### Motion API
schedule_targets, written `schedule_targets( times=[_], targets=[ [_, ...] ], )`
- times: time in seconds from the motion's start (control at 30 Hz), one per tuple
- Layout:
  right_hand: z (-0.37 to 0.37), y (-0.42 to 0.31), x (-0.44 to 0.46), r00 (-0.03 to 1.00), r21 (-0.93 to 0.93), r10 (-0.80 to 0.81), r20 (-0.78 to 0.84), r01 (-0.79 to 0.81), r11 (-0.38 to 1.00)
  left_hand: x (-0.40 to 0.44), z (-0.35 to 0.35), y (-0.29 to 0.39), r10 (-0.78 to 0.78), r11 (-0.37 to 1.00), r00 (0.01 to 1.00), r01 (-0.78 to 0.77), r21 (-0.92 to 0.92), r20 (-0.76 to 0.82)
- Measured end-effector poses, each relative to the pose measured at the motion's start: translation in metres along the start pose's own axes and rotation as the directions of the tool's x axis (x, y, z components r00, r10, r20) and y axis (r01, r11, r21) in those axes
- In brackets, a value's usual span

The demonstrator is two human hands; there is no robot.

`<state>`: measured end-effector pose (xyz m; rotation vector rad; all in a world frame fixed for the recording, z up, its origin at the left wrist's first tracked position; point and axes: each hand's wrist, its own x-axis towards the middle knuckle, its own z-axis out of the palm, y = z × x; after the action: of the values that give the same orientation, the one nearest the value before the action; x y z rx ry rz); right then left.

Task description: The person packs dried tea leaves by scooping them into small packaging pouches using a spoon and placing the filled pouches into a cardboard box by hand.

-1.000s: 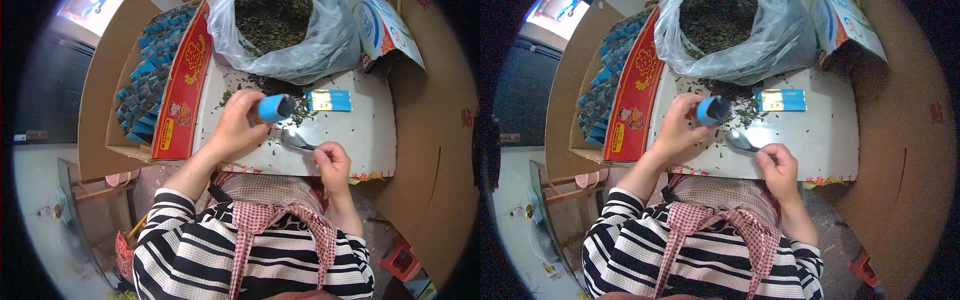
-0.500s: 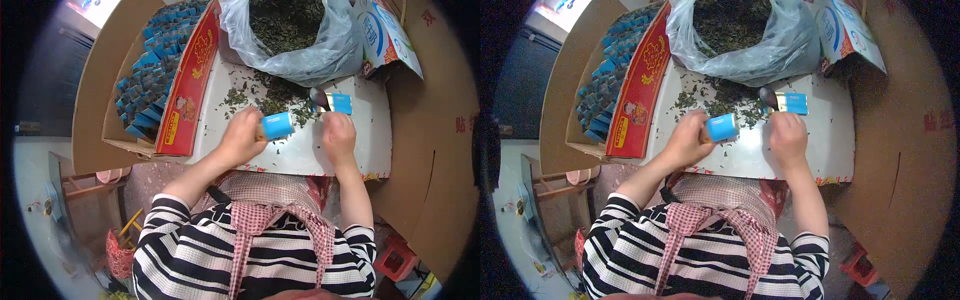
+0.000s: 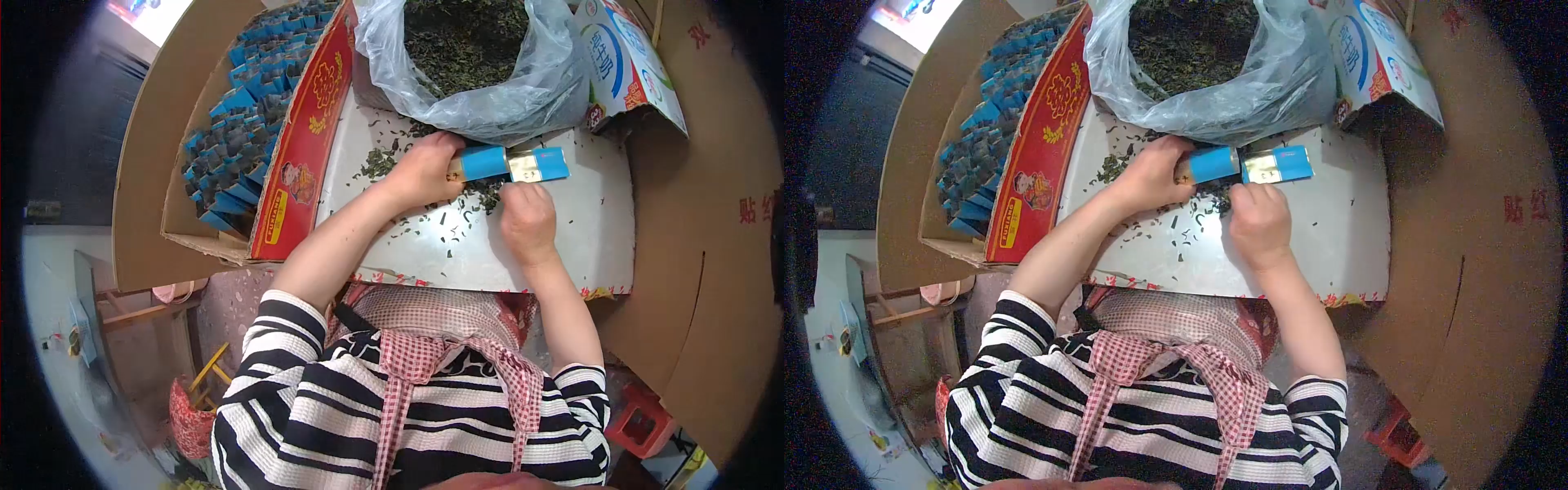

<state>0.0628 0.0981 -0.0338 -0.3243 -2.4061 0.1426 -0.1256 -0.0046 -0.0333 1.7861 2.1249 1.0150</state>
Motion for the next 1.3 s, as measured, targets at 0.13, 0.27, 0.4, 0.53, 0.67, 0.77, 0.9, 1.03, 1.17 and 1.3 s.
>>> schedule_targets(
  times=[0.13,0.27,0.4,0.53,0.67,0.77,0.9,1.03,1.17,1.3],
  targets=[
    [-0.001,-0.009,-0.004,0.998,0.127,0.057,0.028,-0.060,0.990,-0.001,0.011,0.004,-0.031,0.994,0.999,0.032,-0.100,0.014],
    [0.002,-0.012,-0.016,0.959,0.301,0.274,0.068,-0.281,0.911,-0.003,0.019,0.009,-0.047,0.986,0.999,0.042,-0.161,-0.024],
    [0.002,-0.015,-0.021,0.785,0.527,0.576,0.229,-0.597,0.605,-0.005,0.010,0.021,-0.164,0.942,0.986,0.163,-0.293,0.024],
    [-0.002,-0.010,-0.023,0.670,0.635,0.653,0.354,-0.684,0.358,-0.021,0.004,0.014,-0.111,0.945,0.987,0.070,-0.319,-0.113],
    [-0.014,-0.013,-0.019,0.671,0.684,0.642,0.371,-0.665,0.299,-0.038,-0.012,0.013,-0.139,0.931,0.978,0.076,-0.356,-0.153],
    [-0.027,-0.013,-0.015,0.700,0.683,0.626,0.344,-0.644,0.346,-0.043,-0.016,0.011,-0.212,0.894,0.971,0.148,-0.423,-0.108],
    [-0.049,-0.013,-0.008,0.705,0.693,0.627,0.331,-0.633,0.346,-0.043,-0.018,0.012,-0.288,0.856,0.957,0.247,-0.453,-0.021],
    [-0.074,-0.012,0.006,0.734,0.692,0.613,0.291,-0.604,0.396,-0.045,-0.012,0.006,-0.265,0.868,0.963,0.213,-0.448,-0.057],
    [-0.091,-0.010,0.025,0.806,0.692,0.505,0.310,-0.555,0.461,-0.046,-0.014,0.007,-0.219,0.899,0.971,0.164,-0.405,-0.093],
    [-0.100,-0.011,0.047,0.820,0.656,0.435,0.371,-0.563,0.502,-0.047,-0.013,0.007,-0.133,0.937,0.976,0.068,-0.342,-0.172]
  ],
)
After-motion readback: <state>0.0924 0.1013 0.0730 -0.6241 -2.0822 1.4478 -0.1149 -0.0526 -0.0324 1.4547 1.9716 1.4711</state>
